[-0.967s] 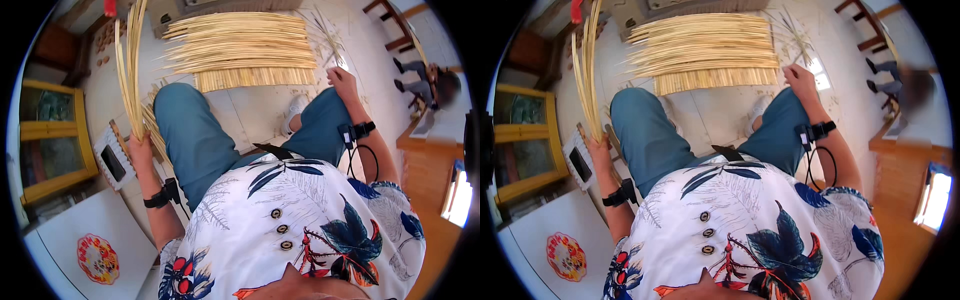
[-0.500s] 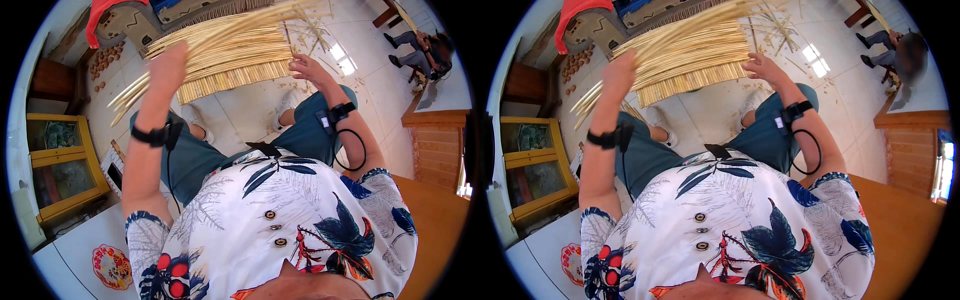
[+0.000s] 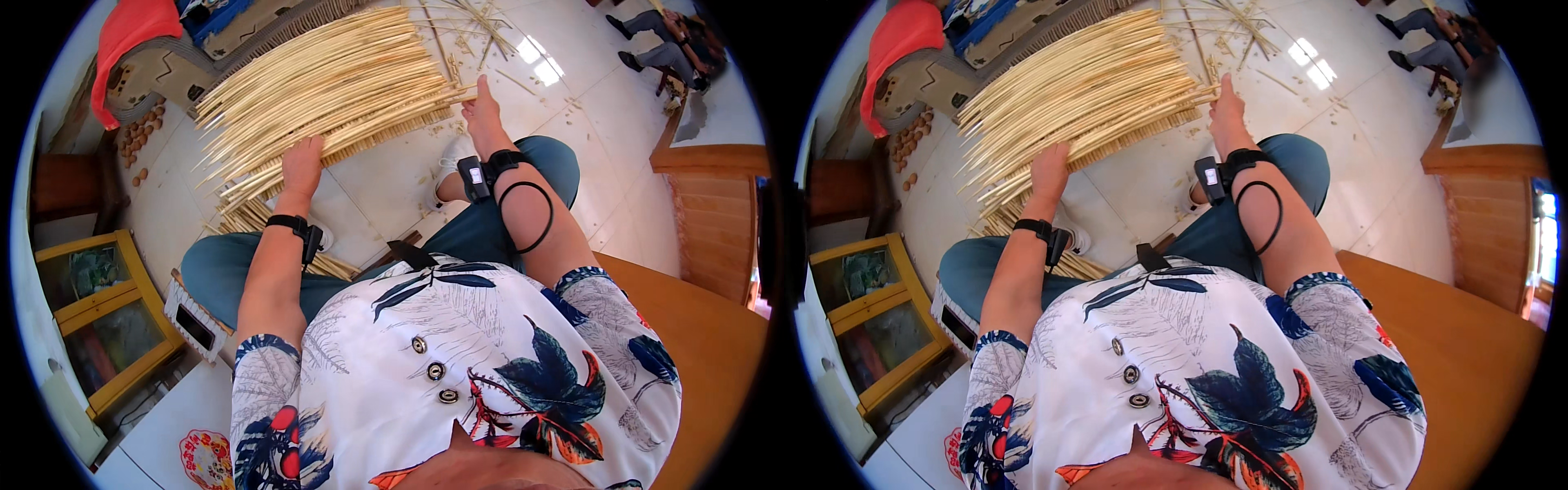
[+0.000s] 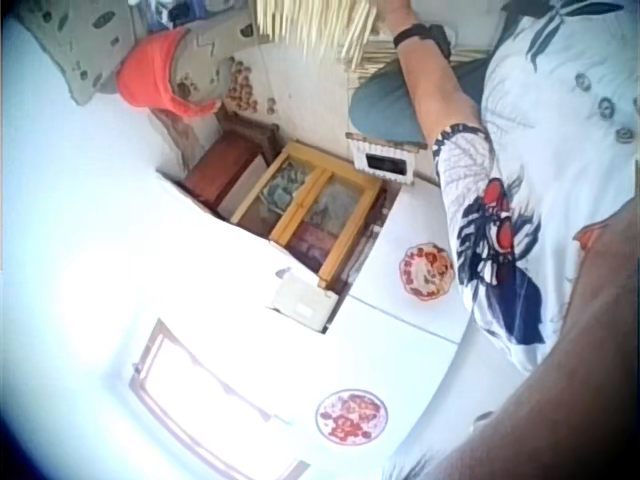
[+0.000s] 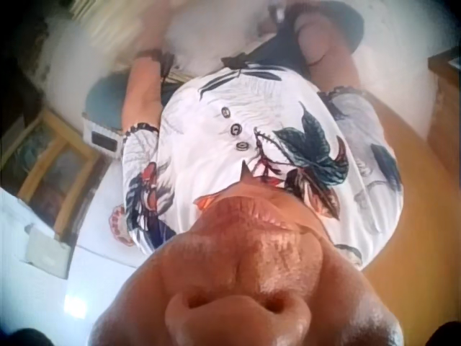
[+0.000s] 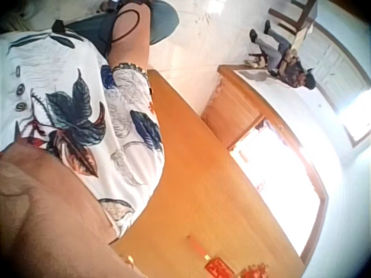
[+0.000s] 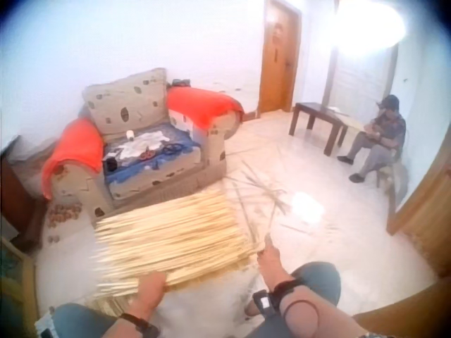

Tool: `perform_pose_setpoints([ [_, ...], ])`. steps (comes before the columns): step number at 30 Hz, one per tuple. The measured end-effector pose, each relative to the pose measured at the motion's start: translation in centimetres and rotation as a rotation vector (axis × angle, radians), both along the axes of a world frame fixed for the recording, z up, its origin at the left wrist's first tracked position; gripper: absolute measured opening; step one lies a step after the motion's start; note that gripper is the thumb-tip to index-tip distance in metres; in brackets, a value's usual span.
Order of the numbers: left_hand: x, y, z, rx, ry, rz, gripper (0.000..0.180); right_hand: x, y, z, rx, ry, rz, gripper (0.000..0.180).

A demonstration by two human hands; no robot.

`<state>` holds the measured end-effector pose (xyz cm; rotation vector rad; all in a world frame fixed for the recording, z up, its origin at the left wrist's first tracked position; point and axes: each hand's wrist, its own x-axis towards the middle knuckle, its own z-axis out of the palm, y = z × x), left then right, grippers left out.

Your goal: The person sits on the floor and weaves thin bamboo strips into a mat. They repeatedly insert strips, align them, and press the mat flat to maintain even spacing.

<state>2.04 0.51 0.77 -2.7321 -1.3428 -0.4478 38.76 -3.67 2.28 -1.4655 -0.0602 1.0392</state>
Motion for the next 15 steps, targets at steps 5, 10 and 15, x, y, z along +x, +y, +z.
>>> perform_pose_setpoints([
  [5, -0.1, -0.2, 0.2, 0.079, -0.028, -0.034, 0.024, -1.6, 0.7, -0.8, -0.122, -0.04, -0.275, 0.063],
  [10, -0.5, -0.3, 1.1, 0.064, -0.04, -0.054, 0.031, -0.7, 0.9, -1.9, -0.053, -0.298, -0.427, 0.058],
  [15, -0.8, -0.5, 1.5, 0.016, -0.004, -0.041, 0.038, -0.4, 0.4, -2.2, 0.06, -0.169, -0.196, 0.033],
])
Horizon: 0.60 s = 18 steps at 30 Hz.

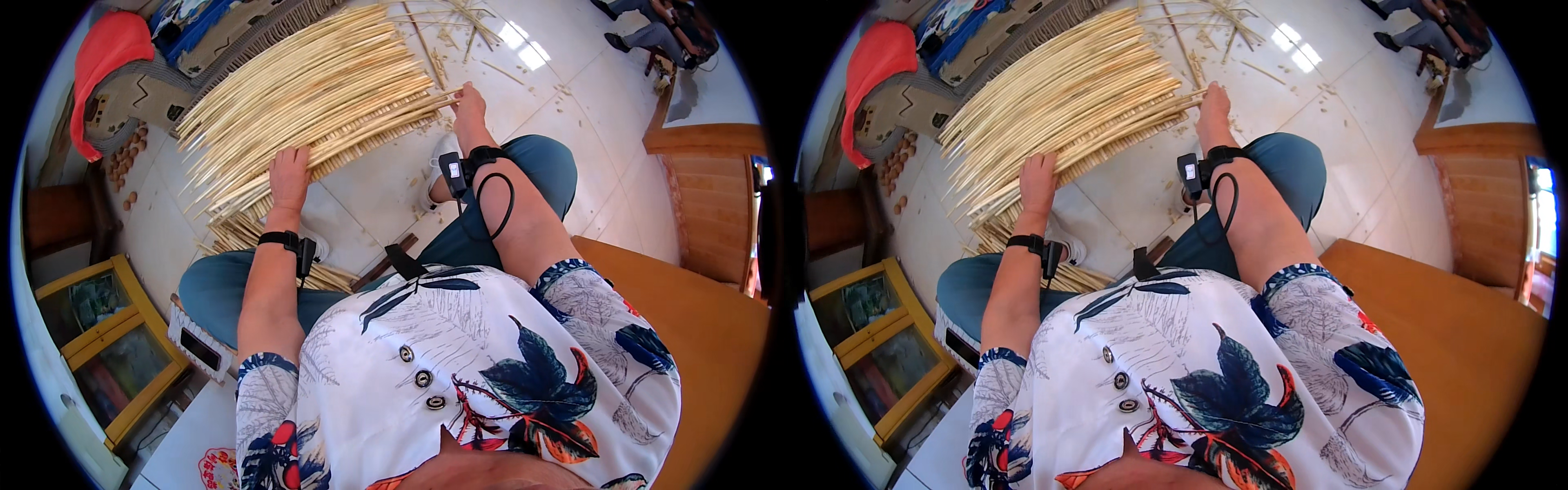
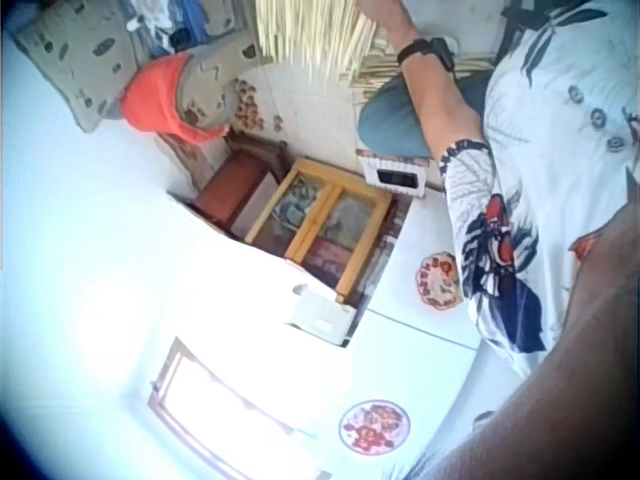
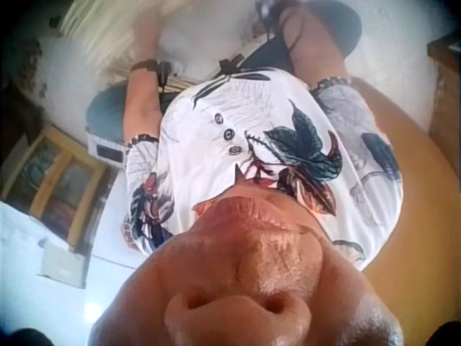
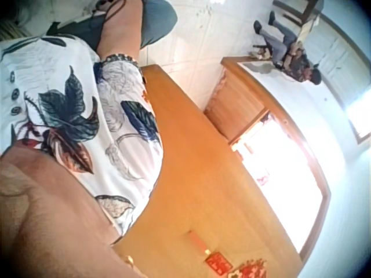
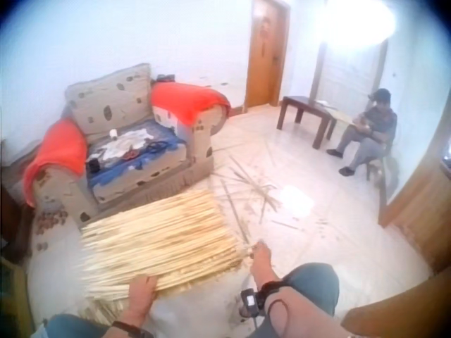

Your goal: The person sits on the floor and weaves thin bamboo strips into a mat. They repeatedly insert strips, align them, and press the mat flat to maintain even spacing.

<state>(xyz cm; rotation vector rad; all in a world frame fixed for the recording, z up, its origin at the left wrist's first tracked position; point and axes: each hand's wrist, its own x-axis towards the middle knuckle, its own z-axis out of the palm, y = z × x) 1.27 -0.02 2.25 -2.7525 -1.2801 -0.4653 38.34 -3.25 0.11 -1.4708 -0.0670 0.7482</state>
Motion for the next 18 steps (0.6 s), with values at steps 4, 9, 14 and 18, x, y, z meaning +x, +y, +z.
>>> perform_pose_setpoints([
  [4, 0.2, -0.1, -0.6, -0.005, -0.111, 0.003, 0.049, -0.5, 0.0, 0.4, -0.095, 0.004, 0.18, 0.031],
  [9, 0.4, -0.7, -0.9, 0.061, -0.144, 0.011, 0.06, -1.7, -0.4, 1.4, -0.127, 0.004, 0.25, 0.034],
  [14, 0.2, -0.7, -1.3, 0.044, -0.066, -0.016, 0.062, -2.8, -0.5, 2.2, -0.035, -0.052, 0.216, 0.037],
  [18, 1.0, -0.7, -1.6, -0.012, 0.0, -0.049, 0.062, -1.7, 0.1, 0.9, -0.036, -0.096, 0.306, 0.039],
])
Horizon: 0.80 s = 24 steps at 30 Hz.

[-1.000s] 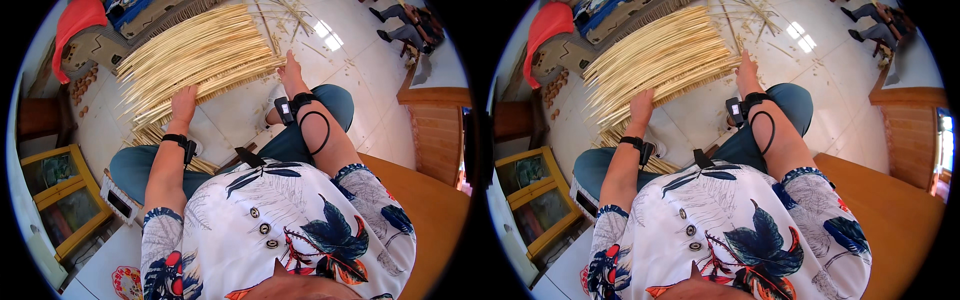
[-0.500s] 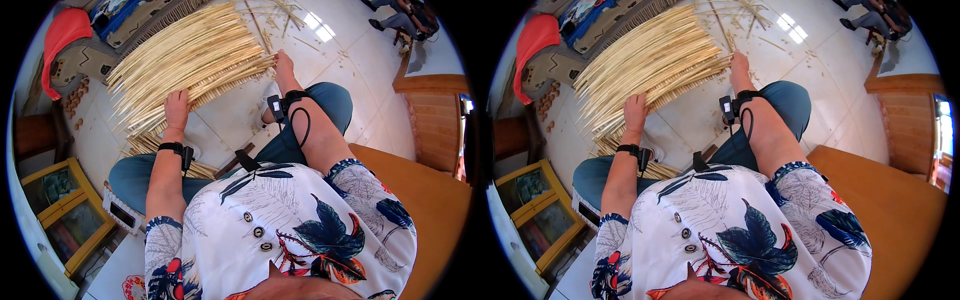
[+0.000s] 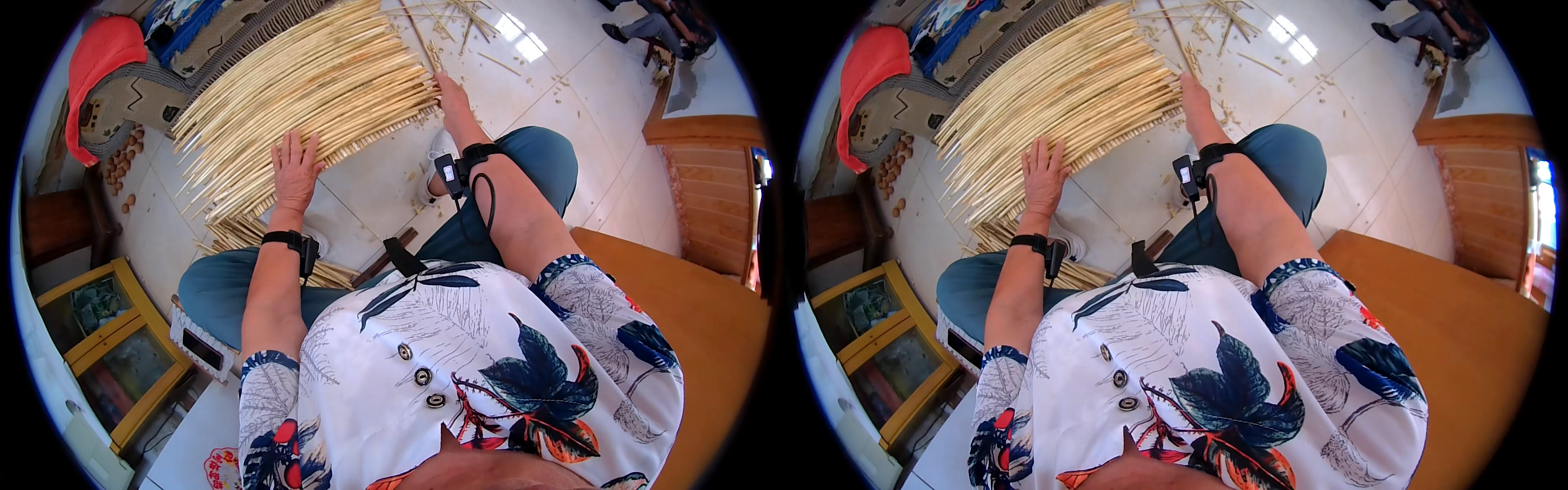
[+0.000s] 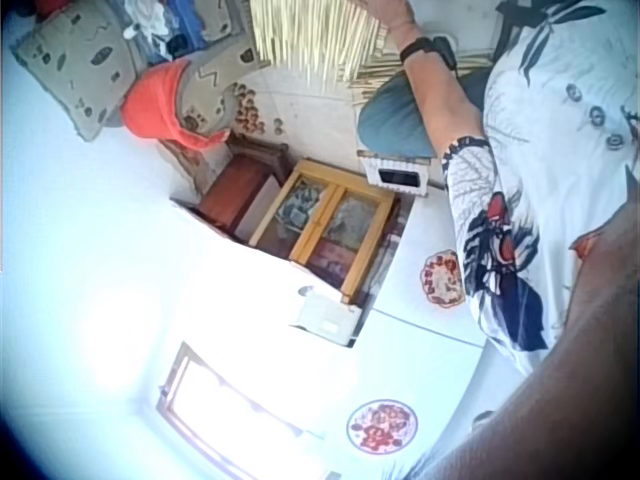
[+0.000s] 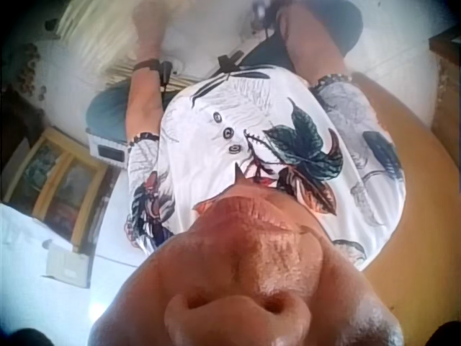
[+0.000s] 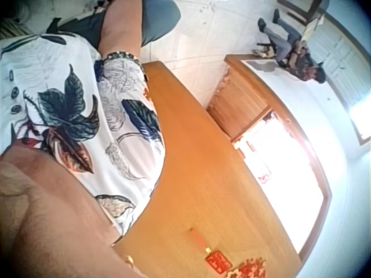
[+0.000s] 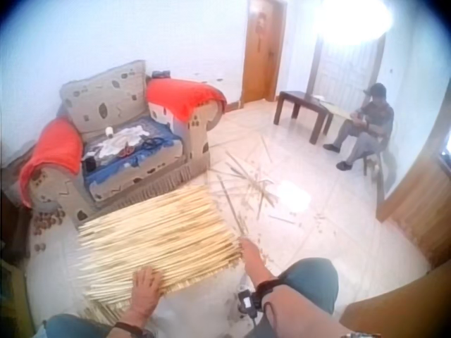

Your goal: The person sits on the floor and weaves thin bamboo strips into a mat. They repeatedly insert strips, align them, and press the mat flat to maintain even spacing.

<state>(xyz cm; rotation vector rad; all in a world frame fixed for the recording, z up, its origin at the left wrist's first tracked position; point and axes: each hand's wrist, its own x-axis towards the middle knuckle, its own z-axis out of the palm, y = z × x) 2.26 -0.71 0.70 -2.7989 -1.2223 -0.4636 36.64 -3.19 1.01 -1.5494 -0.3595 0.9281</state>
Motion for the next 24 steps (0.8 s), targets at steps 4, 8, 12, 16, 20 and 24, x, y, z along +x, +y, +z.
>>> perform_pose_setpoints([
  [4, 0.2, 0.2, 0.0, -0.002, 0.066, -0.004, 0.063, -0.5, 0.0, -0.1, -0.012, -0.112, 0.062, 0.041],
  [8, 0.7, 0.0, 0.1, -0.024, 0.055, -0.015, 0.064, -1.2, -0.1, 0.5, 0.073, -0.136, -0.012, 0.044],
  [12, 0.9, -0.1, 0.0, 0.002, 0.053, -0.007, 0.064, -0.9, -0.1, -0.5, 0.094, -0.125, 0.068, 0.045],
  [16, 1.0, -0.2, 0.0, -0.005, 0.071, 0.014, 0.064, -1.0, -0.2, -0.6, 0.093, -0.13, 0.118, 0.048],
  [20, 1.3, -0.3, 0.1, -0.007, 0.074, 0.023, 0.063, 0.1, -0.2, -1.1, -0.12, -0.482, -0.042, 0.042],
  [24, 1.1, 0.1, -0.5, 0.007, 0.055, 0.03, 0.064, 0.6, -1.1, -0.3, -0.286, -0.893, 0.218, 0.033],
])
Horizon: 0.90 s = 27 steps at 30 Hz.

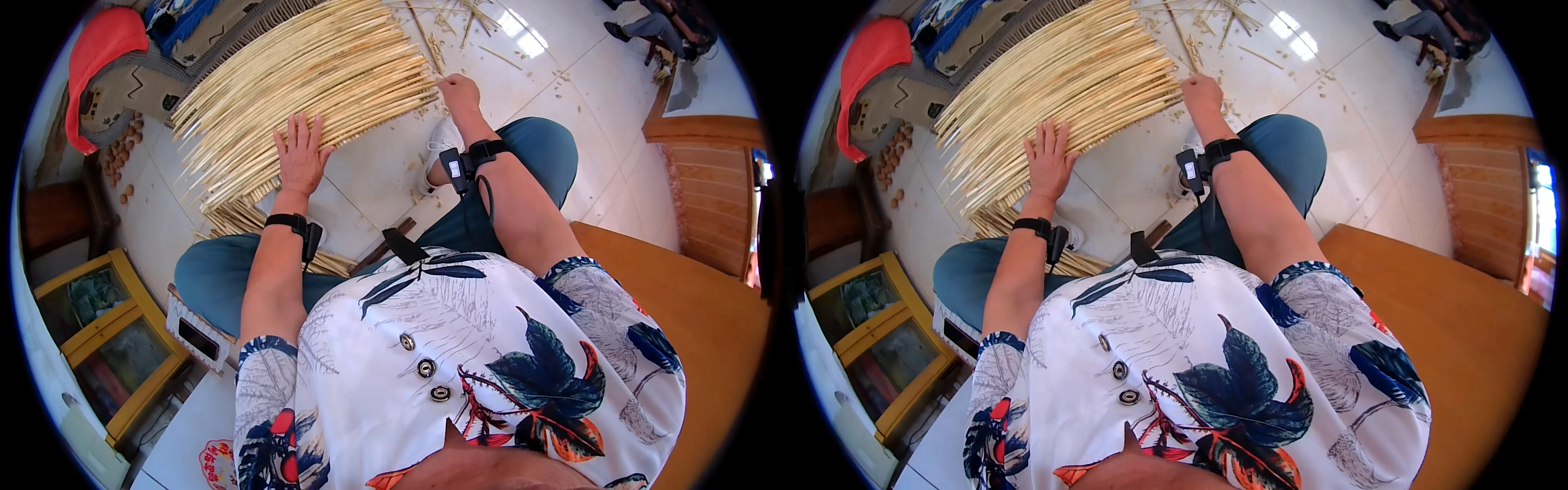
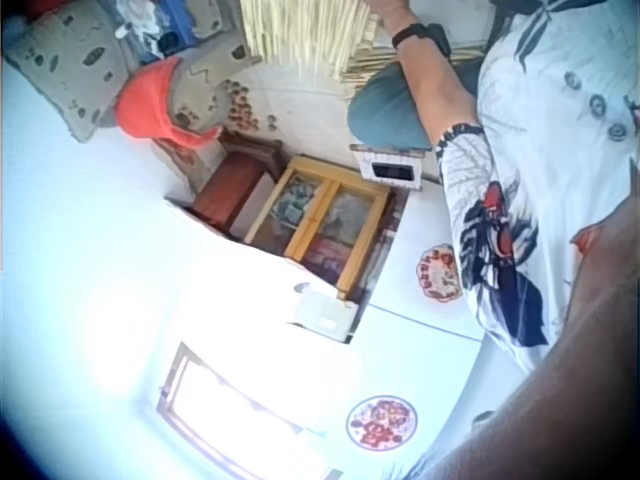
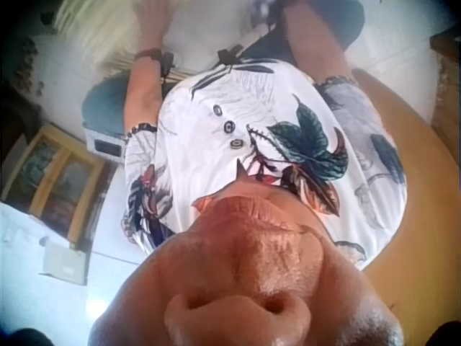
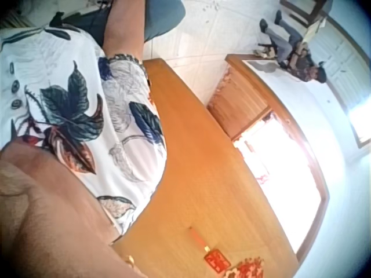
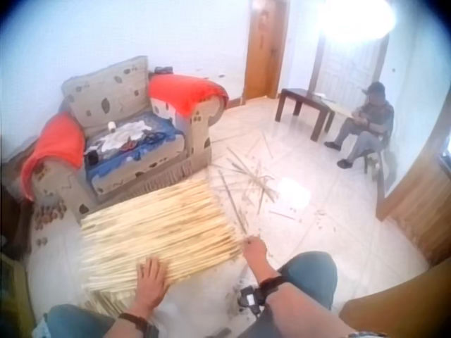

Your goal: The person sits on the floor and weaves thin bamboo strips into a mat. They repeatedly insert strips, align them, and press the mat flat to maintain even spacing.

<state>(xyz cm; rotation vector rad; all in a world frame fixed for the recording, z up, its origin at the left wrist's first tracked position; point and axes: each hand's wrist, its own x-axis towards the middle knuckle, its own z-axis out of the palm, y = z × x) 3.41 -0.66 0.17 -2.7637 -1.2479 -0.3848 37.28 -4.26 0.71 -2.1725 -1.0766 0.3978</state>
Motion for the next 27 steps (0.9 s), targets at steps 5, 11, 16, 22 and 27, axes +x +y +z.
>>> perform_pose_setpoints([
  [5, 0.2, 0.2, -0.6, -0.008, 0.003, 0.014, 0.065, -2.7, -1.6, 0.8, -0.262, 0.271, 0.123, 0.038],
  [11, 0.3, 0.4, -0.8, -0.025, -0.01, 0.026, 0.064, -5.2, -2.5, 0.8, -0.214, 0.837, -0.074, 0.03],
  [16, 0.5, 0.3, -0.5, -0.024, -0.001, 0.039, 0.063, -5.6, -2.2, 0.8, -0.028, 0.983, -0.17, 0.025],
  [22, 0.5, 0.4, -0.7, 0.0, -0.004, 0.049, 0.065, -5.6, -1.7, 1.0, -0.076, 1.042, -0.258, 0.018],
  [27, 0.4, 0.5, -0.5, -0.022, -0.015, 0.051, 0.066, -4.7, -1.7, 0.0, -0.098, 0.255, -0.084, 0.02],
])
